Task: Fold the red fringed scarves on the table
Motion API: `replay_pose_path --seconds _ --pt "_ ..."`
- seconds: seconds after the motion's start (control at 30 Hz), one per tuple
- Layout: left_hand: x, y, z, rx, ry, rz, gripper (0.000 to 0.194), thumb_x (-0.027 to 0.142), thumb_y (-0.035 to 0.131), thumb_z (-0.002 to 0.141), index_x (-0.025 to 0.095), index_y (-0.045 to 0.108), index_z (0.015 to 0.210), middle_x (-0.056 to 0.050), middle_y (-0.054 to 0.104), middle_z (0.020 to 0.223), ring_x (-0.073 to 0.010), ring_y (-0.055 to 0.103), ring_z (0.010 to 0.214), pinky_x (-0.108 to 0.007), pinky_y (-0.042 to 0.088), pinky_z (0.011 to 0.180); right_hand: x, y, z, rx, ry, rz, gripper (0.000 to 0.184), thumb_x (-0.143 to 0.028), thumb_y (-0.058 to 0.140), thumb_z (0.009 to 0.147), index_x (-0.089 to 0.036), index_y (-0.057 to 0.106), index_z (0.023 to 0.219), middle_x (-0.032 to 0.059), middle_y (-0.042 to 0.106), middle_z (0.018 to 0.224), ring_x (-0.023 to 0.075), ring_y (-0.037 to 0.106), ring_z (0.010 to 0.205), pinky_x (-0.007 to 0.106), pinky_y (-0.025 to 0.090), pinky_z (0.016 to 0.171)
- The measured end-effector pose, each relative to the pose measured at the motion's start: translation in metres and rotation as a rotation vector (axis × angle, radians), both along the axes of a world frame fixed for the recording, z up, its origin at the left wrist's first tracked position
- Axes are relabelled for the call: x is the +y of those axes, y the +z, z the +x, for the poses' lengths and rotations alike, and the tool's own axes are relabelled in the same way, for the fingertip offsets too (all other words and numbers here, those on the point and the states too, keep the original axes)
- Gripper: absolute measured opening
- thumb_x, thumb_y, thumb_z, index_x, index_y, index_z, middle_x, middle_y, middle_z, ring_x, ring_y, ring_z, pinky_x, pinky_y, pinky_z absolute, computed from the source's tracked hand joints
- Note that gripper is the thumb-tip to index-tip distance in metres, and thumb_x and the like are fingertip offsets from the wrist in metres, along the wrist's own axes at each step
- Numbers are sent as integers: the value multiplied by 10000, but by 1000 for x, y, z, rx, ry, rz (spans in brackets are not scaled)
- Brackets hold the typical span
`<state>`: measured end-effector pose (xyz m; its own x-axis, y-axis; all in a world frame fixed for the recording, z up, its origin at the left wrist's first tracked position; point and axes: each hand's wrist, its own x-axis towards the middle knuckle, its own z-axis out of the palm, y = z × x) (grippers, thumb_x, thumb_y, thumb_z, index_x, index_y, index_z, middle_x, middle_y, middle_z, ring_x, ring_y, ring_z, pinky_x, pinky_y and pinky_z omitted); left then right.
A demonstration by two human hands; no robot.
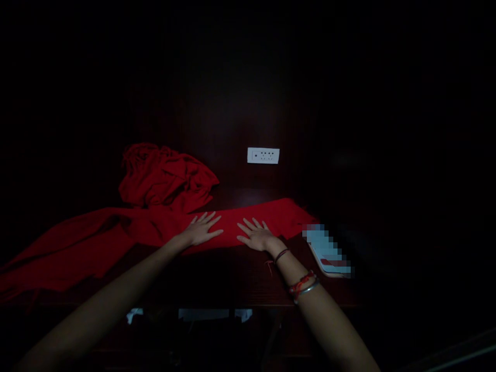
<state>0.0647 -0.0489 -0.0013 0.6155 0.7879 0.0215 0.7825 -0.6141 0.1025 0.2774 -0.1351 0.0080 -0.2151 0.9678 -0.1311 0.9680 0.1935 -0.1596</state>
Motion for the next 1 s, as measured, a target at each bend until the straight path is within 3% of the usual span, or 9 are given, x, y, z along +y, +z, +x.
replay_pose_path --seconds 0.13,0.27,0.47,0.63,0.7,0.8,0.9,1.0 --pt "-8 2 4 -27 -3 72 728 673 191 694 245 169 1282 -62 52 1354 -290 18 1210 -491 54 930 0 7 1 55 -20 89 619 -602 153 753 -277 163 1280 44 107 1354 247 34 1219 473 60 950" --pt "-13 0 14 14 7 -39 804 695 182 668 191 136 1293 -90 70 1347 -302 37 1207 -504 72 923 14 13 -12 64 -51 293 572 -547 151 788 -255 181 1279 36 66 1360 243 -7 1219 483 60 945" --pt "-8 -1 6 29 51 -60 814 663 142 699 108 118 1295 -117 52 1343 -280 28 1211 -462 96 941 48 2 -28 16 0 77 581 -569 98 776 -285 145 1281 25 85 1357 234 37 1220 503 70 936" --pt "-6 6 -5 64 212 -104 757 636 145 715 153 121 1298 -97 21 1348 -347 -5 1190 -522 85 916 57 -3 -2 -46 -196 29 624 -560 91 778 -212 119 1294 74 67 1355 228 41 1219 463 48 955" --pt "-7 7 -4 55 215 -77 770 652 160 702 164 134 1296 -96 15 1348 -361 -18 1185 -540 64 910 54 -1 1 -60 -217 108 632 -542 96 787 -166 153 1292 100 84 1351 228 31 1219 431 46 964" --pt "-5 6 1 16 207 0 761 661 141 699 187 141 1294 -83 3 1351 -356 -29 1187 -556 52 903 50 2 -10 -18 -104 262 634 -548 83 785 -174 144 1294 84 67 1356 218 -16 1220 420 38 967" --pt "-2 1 5 36 247 -34 773 687 137 674 223 129 1293 -72 13 1352 -362 1 1187 -575 70 890 48 2 -24 19 1 146 640 -585 67 762 -233 118 1294 52 74 1357 219 4 1222 451 40 957" --pt "0 -3 4 45 263 -36 772 697 131 663 245 138 1289 -62 42 1353 -354 25 1190 -569 72 896 46 1 -28 10 5 60 639 -590 74 758 -241 135 1290 53 93 1354 221 37 1221 463 28 954"
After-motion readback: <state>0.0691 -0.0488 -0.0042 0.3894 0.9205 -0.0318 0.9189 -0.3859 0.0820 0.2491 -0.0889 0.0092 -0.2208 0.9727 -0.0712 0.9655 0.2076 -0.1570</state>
